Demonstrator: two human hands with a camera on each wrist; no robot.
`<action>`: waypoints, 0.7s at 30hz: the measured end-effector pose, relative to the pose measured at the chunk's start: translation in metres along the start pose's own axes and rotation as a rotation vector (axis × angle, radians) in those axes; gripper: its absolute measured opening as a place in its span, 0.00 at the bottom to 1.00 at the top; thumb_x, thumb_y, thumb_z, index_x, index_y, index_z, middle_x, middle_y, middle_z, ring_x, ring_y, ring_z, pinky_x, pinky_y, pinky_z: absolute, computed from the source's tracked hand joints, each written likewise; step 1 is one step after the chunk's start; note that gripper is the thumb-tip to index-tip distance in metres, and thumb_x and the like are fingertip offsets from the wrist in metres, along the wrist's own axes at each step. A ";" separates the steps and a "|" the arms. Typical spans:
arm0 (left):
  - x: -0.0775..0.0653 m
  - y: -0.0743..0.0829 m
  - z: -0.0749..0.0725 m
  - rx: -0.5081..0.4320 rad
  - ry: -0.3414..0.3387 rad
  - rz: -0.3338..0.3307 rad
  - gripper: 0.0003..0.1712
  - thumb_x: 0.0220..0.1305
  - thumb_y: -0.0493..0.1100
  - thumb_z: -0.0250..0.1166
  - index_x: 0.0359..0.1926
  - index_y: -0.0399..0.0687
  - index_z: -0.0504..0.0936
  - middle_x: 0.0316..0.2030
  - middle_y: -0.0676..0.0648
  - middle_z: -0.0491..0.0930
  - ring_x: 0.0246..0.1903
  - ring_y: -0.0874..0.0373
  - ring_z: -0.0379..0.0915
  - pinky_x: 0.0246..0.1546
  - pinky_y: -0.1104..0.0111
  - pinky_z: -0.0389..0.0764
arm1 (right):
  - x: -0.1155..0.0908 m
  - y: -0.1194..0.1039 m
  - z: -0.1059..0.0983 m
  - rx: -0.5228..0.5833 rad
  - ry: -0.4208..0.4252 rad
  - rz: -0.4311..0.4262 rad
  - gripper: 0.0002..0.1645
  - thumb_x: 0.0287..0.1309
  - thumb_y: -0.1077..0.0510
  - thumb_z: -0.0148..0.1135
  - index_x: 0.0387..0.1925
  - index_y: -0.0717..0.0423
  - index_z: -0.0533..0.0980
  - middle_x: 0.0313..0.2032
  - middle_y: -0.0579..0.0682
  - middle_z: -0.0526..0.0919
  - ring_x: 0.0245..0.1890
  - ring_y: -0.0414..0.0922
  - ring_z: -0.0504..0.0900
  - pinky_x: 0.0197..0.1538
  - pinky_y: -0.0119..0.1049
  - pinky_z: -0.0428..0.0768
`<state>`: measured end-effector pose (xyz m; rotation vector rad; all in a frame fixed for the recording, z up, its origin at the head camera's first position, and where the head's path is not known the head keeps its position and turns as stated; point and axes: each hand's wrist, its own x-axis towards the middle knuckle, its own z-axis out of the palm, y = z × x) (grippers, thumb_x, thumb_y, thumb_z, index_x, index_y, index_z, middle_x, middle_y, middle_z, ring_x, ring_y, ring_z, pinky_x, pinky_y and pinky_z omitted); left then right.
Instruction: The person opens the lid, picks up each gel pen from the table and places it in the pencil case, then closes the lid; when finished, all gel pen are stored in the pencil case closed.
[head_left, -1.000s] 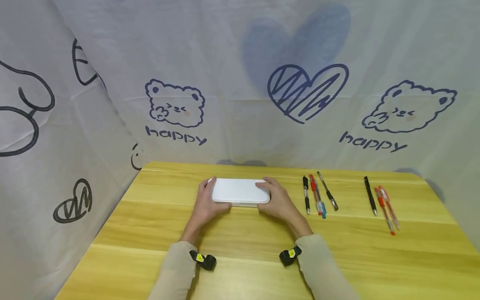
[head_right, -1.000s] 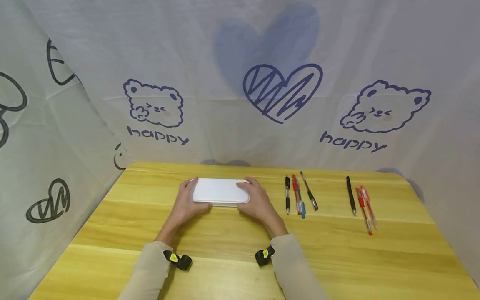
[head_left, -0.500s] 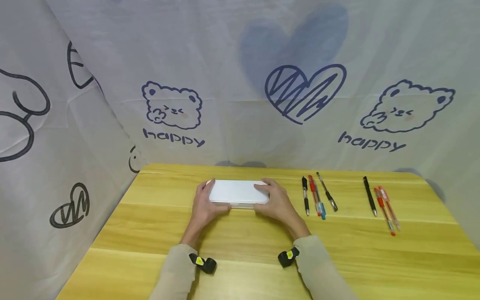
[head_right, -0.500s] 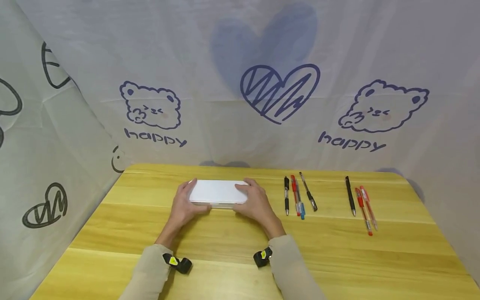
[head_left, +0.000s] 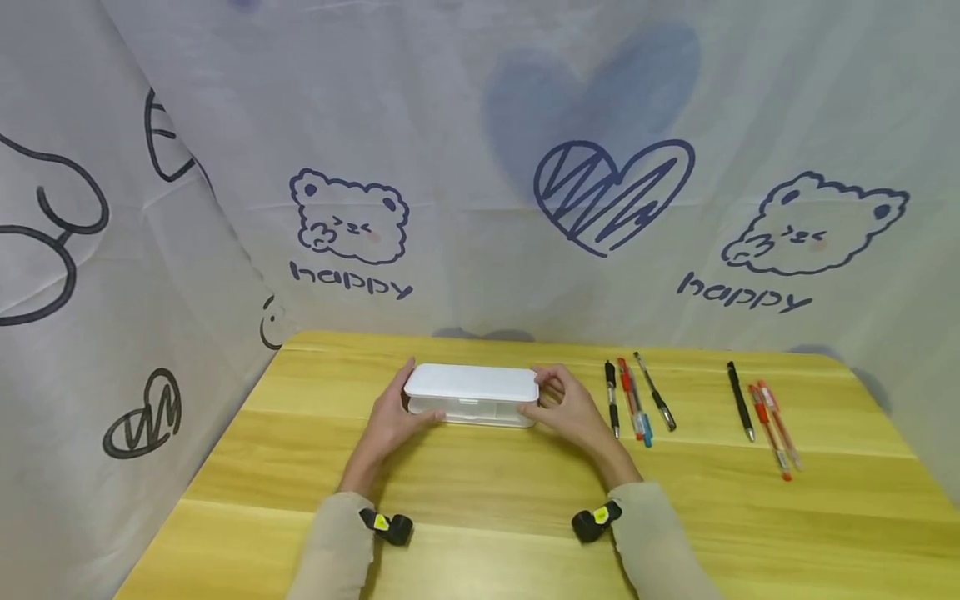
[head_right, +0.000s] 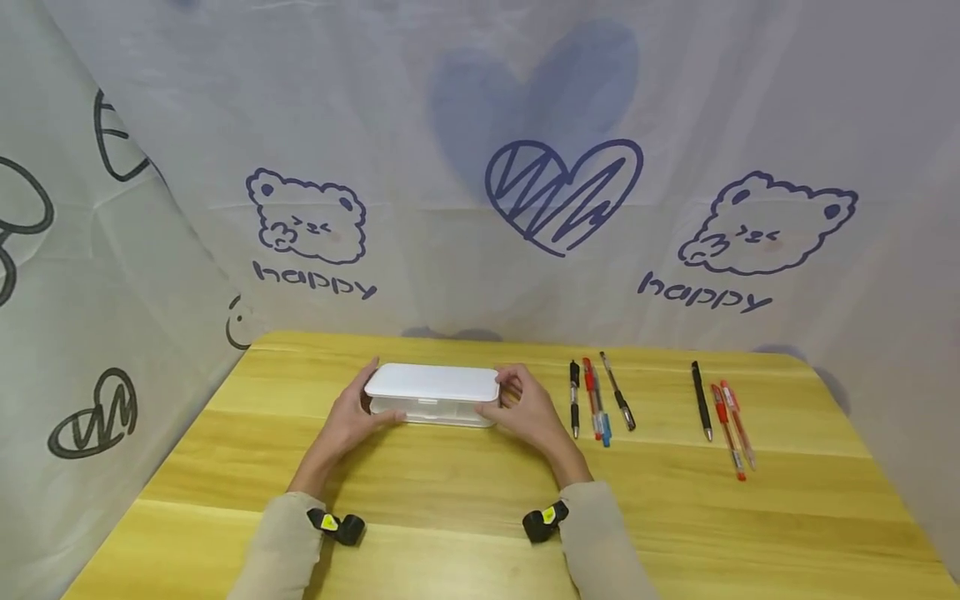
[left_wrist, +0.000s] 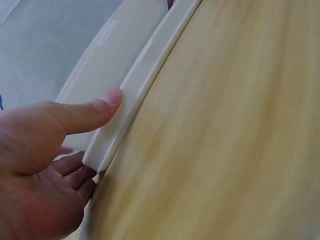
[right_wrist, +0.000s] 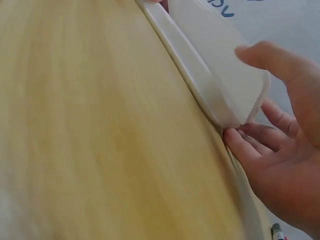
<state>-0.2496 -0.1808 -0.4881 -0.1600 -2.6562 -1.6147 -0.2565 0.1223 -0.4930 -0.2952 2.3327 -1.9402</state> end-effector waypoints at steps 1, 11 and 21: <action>0.000 -0.001 -0.002 -0.004 -0.007 -0.001 0.63 0.51 0.37 0.82 0.79 0.34 0.50 0.75 0.31 0.59 0.73 0.37 0.57 0.74 0.51 0.59 | 0.000 0.001 -0.001 0.004 0.005 0.005 0.28 0.56 0.59 0.78 0.48 0.62 0.69 0.71 0.59 0.70 0.71 0.58 0.69 0.68 0.44 0.73; -0.003 -0.011 -0.004 0.019 0.018 -0.027 0.59 0.42 0.40 0.86 0.74 0.36 0.63 0.71 0.34 0.67 0.73 0.41 0.60 0.75 0.55 0.58 | -0.002 0.003 0.003 -0.012 0.108 0.093 0.30 0.66 0.40 0.68 0.53 0.61 0.79 0.64 0.58 0.78 0.65 0.55 0.76 0.69 0.50 0.73; -0.001 -0.011 -0.009 0.025 0.012 -0.018 0.55 0.40 0.43 0.88 0.70 0.41 0.69 0.71 0.37 0.68 0.74 0.44 0.59 0.76 0.55 0.57 | 0.006 0.003 0.000 0.031 0.026 0.002 0.33 0.63 0.70 0.65 0.69 0.65 0.71 0.65 0.66 0.75 0.65 0.59 0.74 0.69 0.49 0.72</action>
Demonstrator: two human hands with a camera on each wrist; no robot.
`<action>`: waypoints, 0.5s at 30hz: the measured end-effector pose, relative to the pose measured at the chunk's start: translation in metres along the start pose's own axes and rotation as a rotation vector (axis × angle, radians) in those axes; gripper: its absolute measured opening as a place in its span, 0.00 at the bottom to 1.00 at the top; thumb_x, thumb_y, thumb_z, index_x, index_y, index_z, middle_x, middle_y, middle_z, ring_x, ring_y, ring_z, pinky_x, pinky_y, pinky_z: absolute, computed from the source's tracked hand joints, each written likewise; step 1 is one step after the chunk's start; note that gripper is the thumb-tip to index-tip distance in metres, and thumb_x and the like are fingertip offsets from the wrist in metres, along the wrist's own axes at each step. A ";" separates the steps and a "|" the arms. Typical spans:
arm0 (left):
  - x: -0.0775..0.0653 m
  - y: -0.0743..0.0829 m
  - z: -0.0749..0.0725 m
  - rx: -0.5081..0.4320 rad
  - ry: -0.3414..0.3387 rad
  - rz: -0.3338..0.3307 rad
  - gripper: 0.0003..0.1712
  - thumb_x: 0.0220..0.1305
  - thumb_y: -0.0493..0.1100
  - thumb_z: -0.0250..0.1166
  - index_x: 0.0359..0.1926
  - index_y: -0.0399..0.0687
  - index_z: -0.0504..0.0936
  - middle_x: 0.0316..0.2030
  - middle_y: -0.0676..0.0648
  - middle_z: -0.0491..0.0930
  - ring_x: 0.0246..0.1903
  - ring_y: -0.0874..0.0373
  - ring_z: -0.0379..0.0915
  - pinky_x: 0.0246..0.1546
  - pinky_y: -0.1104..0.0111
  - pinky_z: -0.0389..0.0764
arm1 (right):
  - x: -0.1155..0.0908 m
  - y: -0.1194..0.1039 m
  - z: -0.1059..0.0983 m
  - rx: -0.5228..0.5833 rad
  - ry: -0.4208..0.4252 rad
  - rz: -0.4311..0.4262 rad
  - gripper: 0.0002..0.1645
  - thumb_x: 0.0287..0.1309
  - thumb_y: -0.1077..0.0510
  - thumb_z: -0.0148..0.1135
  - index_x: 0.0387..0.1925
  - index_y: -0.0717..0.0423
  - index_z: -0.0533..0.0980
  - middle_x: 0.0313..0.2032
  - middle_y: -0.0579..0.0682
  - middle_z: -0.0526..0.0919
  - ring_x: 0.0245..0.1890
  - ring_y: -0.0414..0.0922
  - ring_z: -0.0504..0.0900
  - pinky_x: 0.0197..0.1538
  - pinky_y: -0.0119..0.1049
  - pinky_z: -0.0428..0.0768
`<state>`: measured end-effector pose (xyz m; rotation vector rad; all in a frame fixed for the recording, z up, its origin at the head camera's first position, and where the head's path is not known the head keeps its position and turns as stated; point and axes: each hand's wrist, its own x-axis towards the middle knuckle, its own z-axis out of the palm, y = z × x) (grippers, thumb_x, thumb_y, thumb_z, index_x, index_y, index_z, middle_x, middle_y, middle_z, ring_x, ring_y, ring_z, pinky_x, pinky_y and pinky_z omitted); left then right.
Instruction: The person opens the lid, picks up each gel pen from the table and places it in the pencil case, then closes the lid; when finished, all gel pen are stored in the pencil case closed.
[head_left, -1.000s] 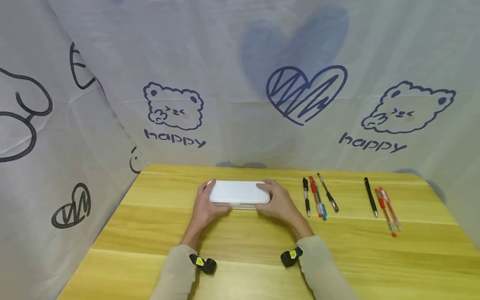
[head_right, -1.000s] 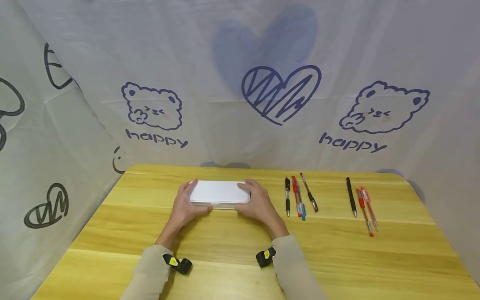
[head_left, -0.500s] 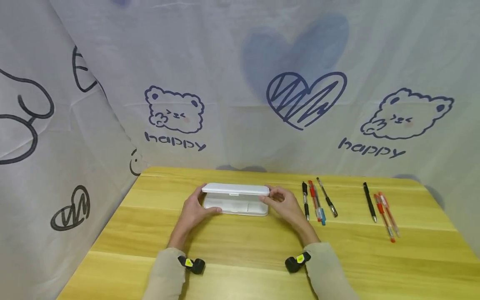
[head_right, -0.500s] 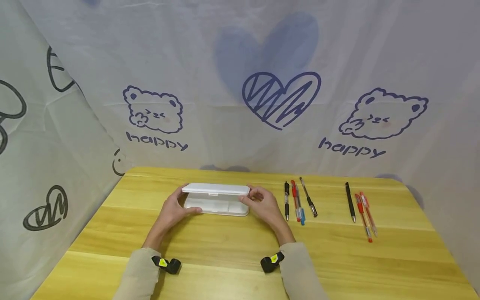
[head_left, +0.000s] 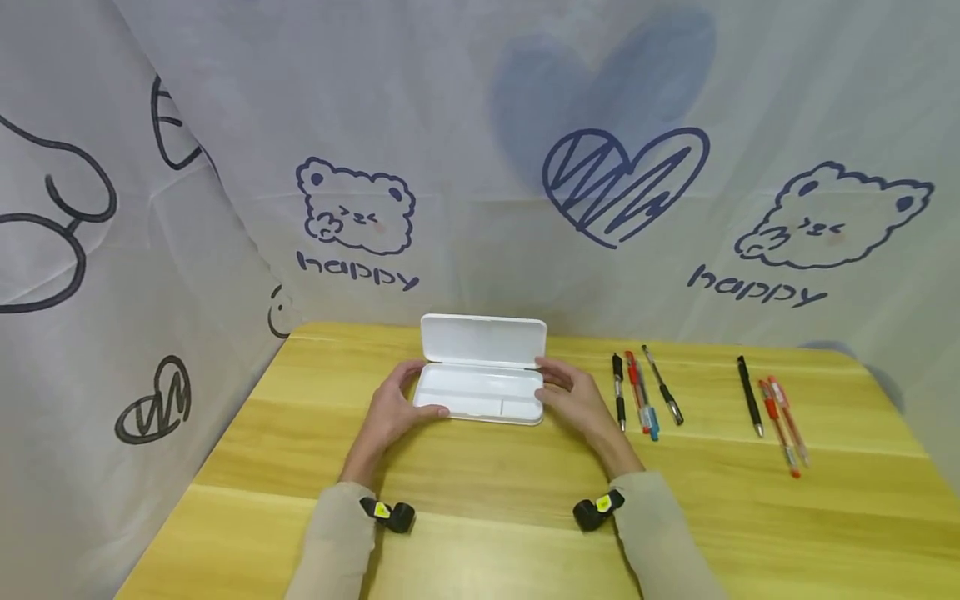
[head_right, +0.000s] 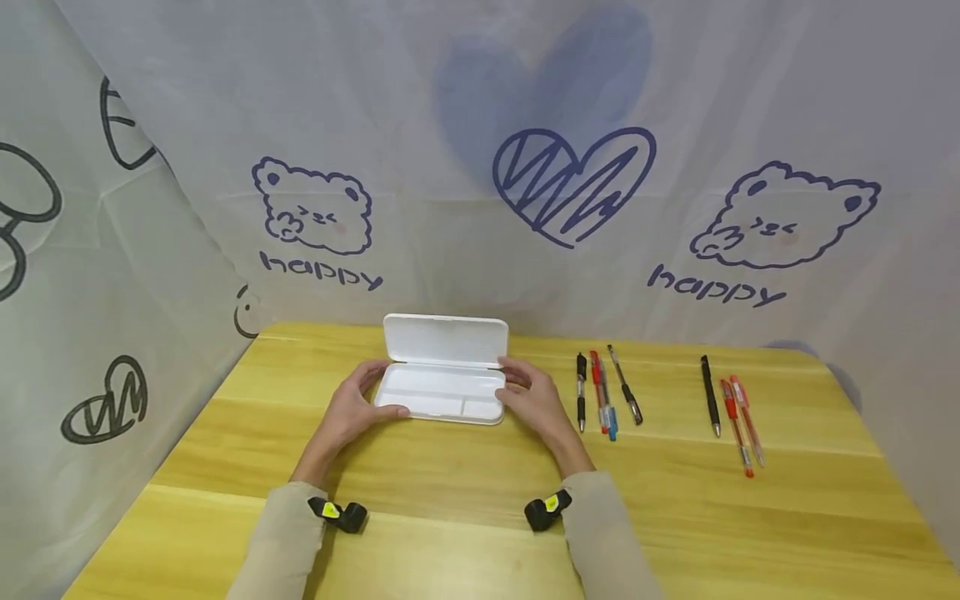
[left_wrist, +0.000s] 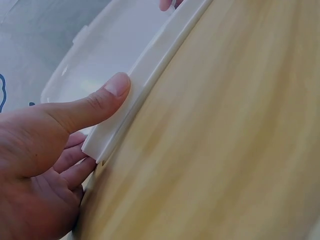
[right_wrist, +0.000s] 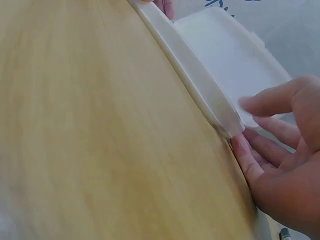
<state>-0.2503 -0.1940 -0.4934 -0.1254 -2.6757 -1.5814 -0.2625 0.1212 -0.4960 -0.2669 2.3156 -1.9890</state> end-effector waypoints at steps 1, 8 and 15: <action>0.001 0.001 -0.001 0.011 -0.008 0.004 0.55 0.41 0.43 0.88 0.70 0.41 0.69 0.71 0.37 0.69 0.73 0.44 0.59 0.76 0.54 0.56 | 0.001 -0.001 0.000 0.000 -0.002 0.003 0.34 0.61 0.71 0.65 0.69 0.66 0.70 0.65 0.66 0.75 0.65 0.60 0.74 0.69 0.49 0.73; 0.004 0.001 -0.006 0.087 -0.074 0.022 0.54 0.42 0.47 0.87 0.70 0.44 0.71 0.70 0.39 0.69 0.73 0.43 0.59 0.75 0.51 0.57 | 0.003 -0.004 -0.001 0.002 -0.044 0.028 0.40 0.57 0.75 0.65 0.72 0.68 0.66 0.66 0.68 0.72 0.65 0.61 0.72 0.69 0.50 0.73; 0.004 0.000 -0.007 0.112 -0.119 0.008 0.55 0.44 0.52 0.87 0.71 0.49 0.70 0.72 0.39 0.67 0.73 0.42 0.58 0.74 0.48 0.58 | 0.001 -0.004 -0.002 -0.001 -0.044 0.039 0.41 0.56 0.75 0.64 0.72 0.68 0.65 0.66 0.69 0.72 0.65 0.61 0.72 0.69 0.49 0.72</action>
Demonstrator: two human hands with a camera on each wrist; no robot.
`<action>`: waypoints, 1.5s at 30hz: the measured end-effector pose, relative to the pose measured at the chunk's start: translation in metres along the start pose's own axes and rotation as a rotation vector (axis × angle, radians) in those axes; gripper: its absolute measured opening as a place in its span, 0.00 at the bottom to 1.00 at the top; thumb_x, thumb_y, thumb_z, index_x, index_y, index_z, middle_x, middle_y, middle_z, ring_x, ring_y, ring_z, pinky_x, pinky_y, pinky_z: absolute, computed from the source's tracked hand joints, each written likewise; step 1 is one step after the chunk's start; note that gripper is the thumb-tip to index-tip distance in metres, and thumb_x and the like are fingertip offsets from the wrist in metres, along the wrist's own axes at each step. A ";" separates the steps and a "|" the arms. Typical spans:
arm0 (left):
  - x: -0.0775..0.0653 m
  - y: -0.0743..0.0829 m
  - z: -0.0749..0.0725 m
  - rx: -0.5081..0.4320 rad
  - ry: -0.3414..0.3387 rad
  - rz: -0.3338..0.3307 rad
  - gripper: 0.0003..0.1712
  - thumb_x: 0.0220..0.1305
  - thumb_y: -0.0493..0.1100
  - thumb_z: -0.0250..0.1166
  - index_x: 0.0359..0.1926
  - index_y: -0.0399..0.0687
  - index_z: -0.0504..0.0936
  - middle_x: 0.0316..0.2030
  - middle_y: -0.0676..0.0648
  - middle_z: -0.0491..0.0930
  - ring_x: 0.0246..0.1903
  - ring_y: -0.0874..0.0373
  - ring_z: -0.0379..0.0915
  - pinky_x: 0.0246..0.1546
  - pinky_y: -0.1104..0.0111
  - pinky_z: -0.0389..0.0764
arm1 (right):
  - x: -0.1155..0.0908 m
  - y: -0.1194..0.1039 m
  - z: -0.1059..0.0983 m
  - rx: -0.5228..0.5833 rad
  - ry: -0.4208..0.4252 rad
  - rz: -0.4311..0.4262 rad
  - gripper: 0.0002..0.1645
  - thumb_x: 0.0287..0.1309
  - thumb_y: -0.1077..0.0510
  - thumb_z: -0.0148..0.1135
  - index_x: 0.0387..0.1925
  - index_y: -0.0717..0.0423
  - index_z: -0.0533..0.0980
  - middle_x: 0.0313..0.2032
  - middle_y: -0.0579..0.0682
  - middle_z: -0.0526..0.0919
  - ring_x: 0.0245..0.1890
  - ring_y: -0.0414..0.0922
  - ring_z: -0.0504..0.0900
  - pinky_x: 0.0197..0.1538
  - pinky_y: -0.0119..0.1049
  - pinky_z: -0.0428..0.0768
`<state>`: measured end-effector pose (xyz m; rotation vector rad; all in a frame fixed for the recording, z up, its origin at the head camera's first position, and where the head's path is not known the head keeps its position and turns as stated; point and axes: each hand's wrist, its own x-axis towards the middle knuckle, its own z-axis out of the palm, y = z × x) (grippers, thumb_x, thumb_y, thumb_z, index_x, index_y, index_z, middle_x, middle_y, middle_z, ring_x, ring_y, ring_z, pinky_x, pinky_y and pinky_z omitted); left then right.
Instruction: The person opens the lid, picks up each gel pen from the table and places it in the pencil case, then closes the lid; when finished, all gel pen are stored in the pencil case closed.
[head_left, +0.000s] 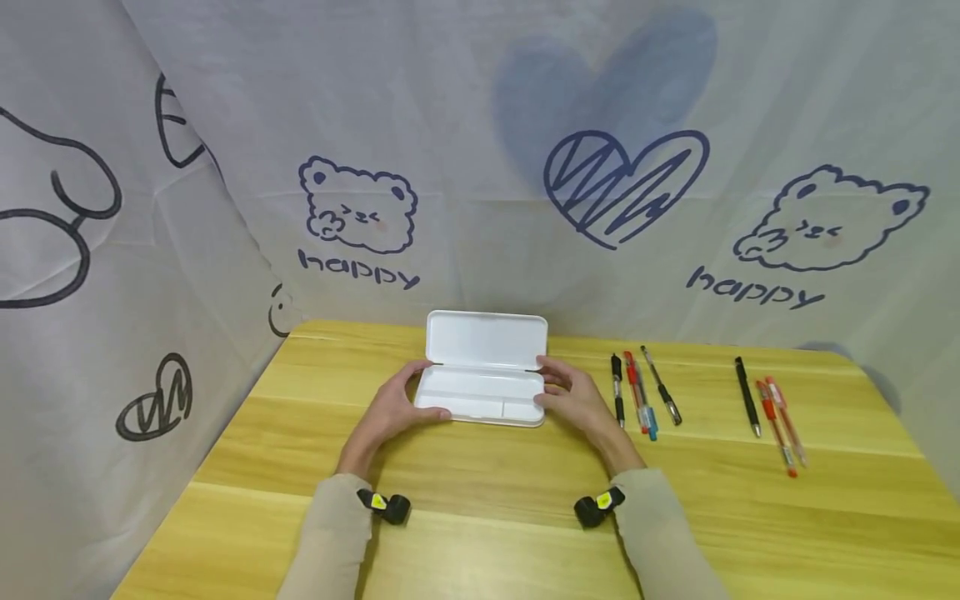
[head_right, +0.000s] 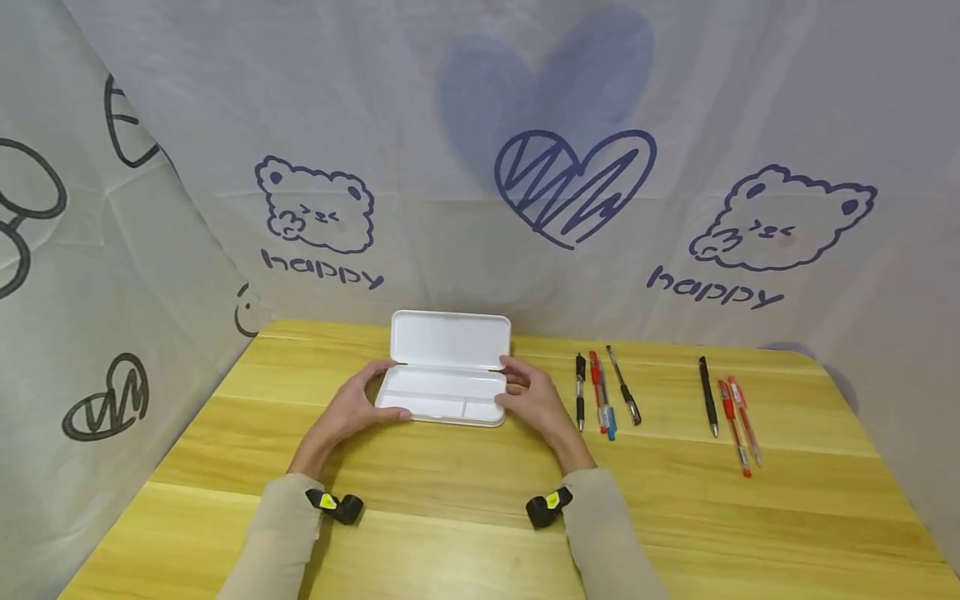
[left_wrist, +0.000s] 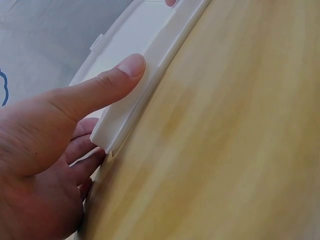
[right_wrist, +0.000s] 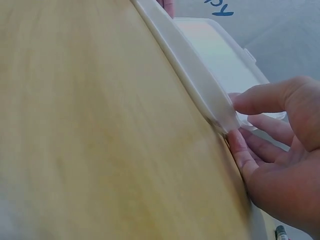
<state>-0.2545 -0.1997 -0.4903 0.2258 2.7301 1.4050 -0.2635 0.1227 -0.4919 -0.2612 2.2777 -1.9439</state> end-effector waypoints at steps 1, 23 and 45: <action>0.000 0.000 0.000 -0.005 -0.004 -0.005 0.55 0.44 0.52 0.87 0.71 0.50 0.70 0.72 0.40 0.67 0.73 0.42 0.58 0.75 0.48 0.58 | 0.000 0.000 0.000 0.002 0.001 0.003 0.41 0.57 0.75 0.64 0.72 0.68 0.65 0.66 0.68 0.72 0.65 0.61 0.72 0.69 0.49 0.72; 0.001 0.005 0.009 -0.043 -0.019 0.016 0.55 0.44 0.51 0.86 0.72 0.47 0.70 0.72 0.42 0.68 0.75 0.42 0.55 0.76 0.47 0.53 | -0.047 -0.023 -0.068 -0.028 0.030 -0.047 0.29 0.72 0.64 0.61 0.69 0.67 0.64 0.64 0.71 0.72 0.64 0.62 0.75 0.55 0.26 0.79; -0.001 -0.003 0.000 -0.027 -0.008 0.028 0.54 0.43 0.53 0.86 0.71 0.50 0.71 0.72 0.44 0.68 0.75 0.44 0.56 0.76 0.48 0.55 | -0.115 -0.023 -0.205 -0.320 0.569 -0.057 0.14 0.70 0.60 0.63 0.54 0.49 0.78 0.40 0.29 0.80 0.40 0.28 0.78 0.40 0.16 0.77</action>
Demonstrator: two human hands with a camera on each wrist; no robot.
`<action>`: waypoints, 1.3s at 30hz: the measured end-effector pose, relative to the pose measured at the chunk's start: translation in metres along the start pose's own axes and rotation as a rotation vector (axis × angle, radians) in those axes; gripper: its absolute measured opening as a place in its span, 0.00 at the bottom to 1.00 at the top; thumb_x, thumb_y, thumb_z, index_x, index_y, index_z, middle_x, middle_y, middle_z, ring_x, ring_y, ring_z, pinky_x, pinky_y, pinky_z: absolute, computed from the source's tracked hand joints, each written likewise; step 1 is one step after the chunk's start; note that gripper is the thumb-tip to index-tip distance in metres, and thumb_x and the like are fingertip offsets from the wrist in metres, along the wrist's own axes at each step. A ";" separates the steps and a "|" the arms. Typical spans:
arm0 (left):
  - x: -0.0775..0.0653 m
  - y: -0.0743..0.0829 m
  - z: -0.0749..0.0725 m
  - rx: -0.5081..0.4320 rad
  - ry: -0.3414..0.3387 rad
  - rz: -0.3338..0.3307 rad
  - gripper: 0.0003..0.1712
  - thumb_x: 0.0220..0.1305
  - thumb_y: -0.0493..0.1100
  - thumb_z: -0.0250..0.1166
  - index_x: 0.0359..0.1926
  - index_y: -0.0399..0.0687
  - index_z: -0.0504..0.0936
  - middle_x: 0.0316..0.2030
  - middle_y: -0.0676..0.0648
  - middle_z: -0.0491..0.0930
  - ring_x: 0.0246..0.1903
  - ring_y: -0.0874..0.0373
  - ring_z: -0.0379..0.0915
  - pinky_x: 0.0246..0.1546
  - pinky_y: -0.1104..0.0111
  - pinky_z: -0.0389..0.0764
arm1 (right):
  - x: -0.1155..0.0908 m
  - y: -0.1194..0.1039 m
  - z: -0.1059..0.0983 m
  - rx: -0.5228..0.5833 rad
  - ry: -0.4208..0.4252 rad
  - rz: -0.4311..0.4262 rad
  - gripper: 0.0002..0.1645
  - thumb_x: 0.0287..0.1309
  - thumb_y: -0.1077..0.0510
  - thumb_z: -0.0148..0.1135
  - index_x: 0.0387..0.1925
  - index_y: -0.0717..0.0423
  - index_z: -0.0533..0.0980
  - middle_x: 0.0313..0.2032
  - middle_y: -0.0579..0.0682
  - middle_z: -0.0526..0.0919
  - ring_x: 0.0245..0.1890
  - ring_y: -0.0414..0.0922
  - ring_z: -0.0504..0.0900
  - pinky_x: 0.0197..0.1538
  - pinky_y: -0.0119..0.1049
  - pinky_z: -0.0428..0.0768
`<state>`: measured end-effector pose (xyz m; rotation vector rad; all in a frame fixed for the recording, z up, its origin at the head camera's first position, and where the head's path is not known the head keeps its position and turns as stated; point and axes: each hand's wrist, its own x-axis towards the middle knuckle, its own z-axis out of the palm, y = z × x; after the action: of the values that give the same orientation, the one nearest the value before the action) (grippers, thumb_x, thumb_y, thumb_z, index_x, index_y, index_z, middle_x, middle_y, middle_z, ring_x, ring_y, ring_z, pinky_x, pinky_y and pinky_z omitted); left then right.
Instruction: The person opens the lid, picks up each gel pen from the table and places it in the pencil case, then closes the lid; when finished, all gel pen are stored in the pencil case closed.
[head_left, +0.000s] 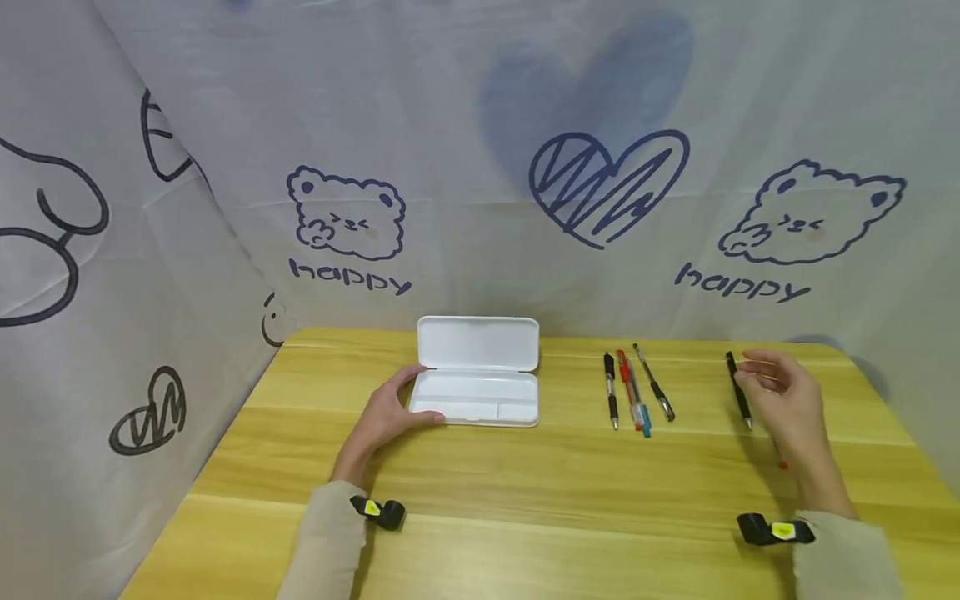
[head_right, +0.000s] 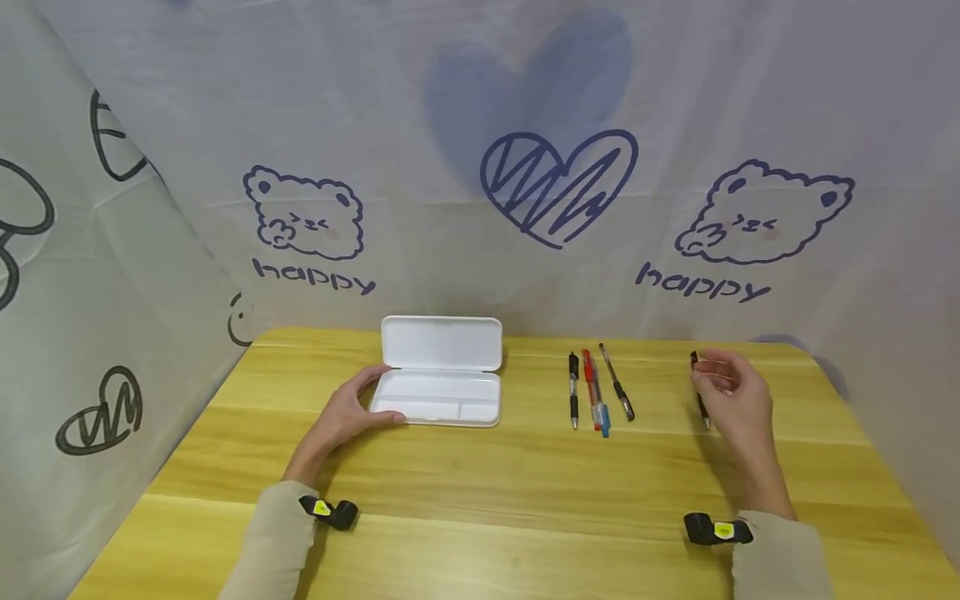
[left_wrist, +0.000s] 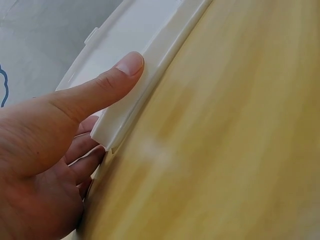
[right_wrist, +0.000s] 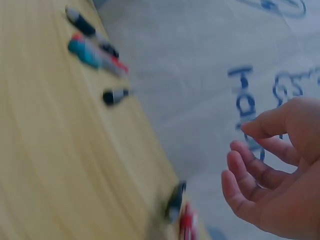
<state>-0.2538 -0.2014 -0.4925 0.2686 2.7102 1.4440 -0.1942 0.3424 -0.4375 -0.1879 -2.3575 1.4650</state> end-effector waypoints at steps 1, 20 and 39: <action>-0.001 -0.001 -0.001 0.000 -0.003 -0.001 0.55 0.43 0.53 0.86 0.71 0.50 0.70 0.73 0.43 0.67 0.75 0.44 0.55 0.76 0.48 0.54 | 0.000 0.004 -0.003 -0.017 0.019 0.031 0.13 0.70 0.59 0.64 0.53 0.48 0.78 0.39 0.29 0.79 0.40 0.29 0.77 0.39 0.16 0.77; 0.002 -0.002 -0.007 0.028 -0.062 0.013 0.57 0.45 0.50 0.86 0.75 0.47 0.67 0.75 0.39 0.62 0.76 0.40 0.51 0.76 0.47 0.52 | -0.005 0.059 -0.034 -0.375 0.015 0.207 0.23 0.61 0.61 0.66 0.53 0.74 0.79 0.38 0.63 0.87 0.24 0.28 0.73 0.26 0.23 0.74; 0.000 -0.002 -0.007 0.017 -0.057 0.033 0.56 0.46 0.49 0.85 0.74 0.46 0.68 0.74 0.39 0.64 0.76 0.41 0.52 0.76 0.47 0.53 | -0.004 0.039 -0.021 -0.086 0.065 0.289 0.26 0.64 0.52 0.71 0.56 0.66 0.82 0.27 0.25 0.81 0.28 0.29 0.81 0.27 0.27 0.82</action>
<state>-0.2552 -0.2076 -0.4902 0.3524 2.6859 1.3999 -0.1861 0.3762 -0.4643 -0.6120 -2.4188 1.4547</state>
